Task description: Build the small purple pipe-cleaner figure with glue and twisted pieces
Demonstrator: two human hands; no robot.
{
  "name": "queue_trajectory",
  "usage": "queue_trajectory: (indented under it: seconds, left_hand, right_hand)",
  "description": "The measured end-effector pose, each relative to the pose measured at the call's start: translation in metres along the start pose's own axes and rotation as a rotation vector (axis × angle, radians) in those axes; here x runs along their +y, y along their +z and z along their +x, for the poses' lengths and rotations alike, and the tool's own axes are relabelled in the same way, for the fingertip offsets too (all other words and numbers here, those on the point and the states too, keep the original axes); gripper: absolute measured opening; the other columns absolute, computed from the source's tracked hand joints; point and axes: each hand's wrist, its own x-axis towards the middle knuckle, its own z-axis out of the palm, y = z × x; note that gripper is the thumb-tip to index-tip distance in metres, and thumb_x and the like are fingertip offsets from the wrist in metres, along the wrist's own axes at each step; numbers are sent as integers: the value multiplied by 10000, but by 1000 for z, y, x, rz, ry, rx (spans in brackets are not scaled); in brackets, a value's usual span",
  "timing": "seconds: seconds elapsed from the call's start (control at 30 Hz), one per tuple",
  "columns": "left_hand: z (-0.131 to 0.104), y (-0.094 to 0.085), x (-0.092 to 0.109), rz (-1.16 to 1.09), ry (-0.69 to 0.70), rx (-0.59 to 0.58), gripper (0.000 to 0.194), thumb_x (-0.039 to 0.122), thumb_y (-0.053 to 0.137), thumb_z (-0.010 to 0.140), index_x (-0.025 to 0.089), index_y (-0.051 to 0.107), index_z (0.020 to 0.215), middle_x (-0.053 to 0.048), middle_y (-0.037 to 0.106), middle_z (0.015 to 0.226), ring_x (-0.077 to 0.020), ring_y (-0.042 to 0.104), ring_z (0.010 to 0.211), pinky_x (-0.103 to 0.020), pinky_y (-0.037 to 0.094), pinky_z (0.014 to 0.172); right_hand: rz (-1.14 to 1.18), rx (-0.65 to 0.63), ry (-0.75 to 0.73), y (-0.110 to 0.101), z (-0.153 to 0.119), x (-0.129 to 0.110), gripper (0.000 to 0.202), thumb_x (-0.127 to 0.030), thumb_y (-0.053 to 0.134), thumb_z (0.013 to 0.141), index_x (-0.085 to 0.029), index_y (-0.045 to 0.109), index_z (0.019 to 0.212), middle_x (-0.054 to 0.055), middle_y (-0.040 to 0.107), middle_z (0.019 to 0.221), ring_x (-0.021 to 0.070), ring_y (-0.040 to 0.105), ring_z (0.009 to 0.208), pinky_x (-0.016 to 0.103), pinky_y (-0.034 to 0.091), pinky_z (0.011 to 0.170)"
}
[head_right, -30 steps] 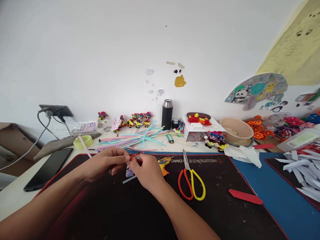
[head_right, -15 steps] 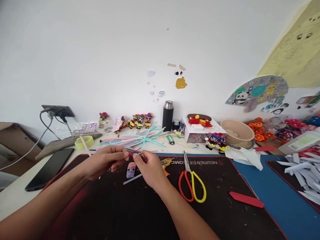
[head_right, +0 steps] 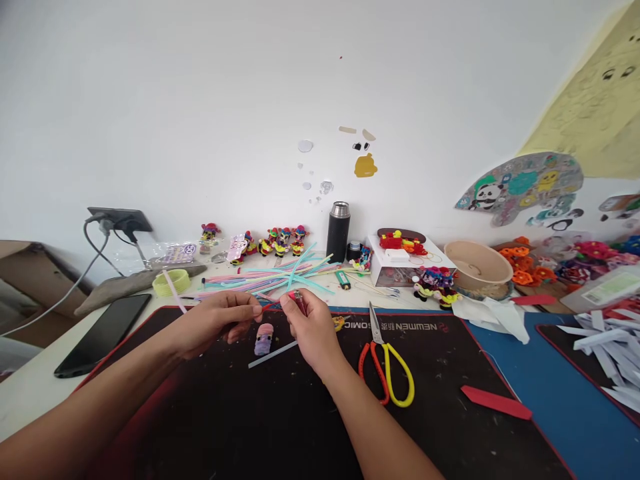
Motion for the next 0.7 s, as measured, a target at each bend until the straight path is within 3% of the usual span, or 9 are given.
queue_trajectory:
  seconds: [0.3,0.7]
  left_hand:
    - [-3,4,8,249,64,-30,448,626,713,824,180,665,828,41,574,610,-121,487,558,-232,378,539]
    - [-6,5,10,450,142,102,406,562,605,910,185,637,764,26,589,624,-142,506,580,-249,364,566]
  right_hand:
    - [-136,113,-27,-3,1,4,414,-544,705,869,-238,461,732,-110,291,547,84,219,459,235,193,434]
    - [-311,132,-69,-4,0,3,361,-505,639,908,-240,479,722,-83,340,567,120,298,507,258,247,481]
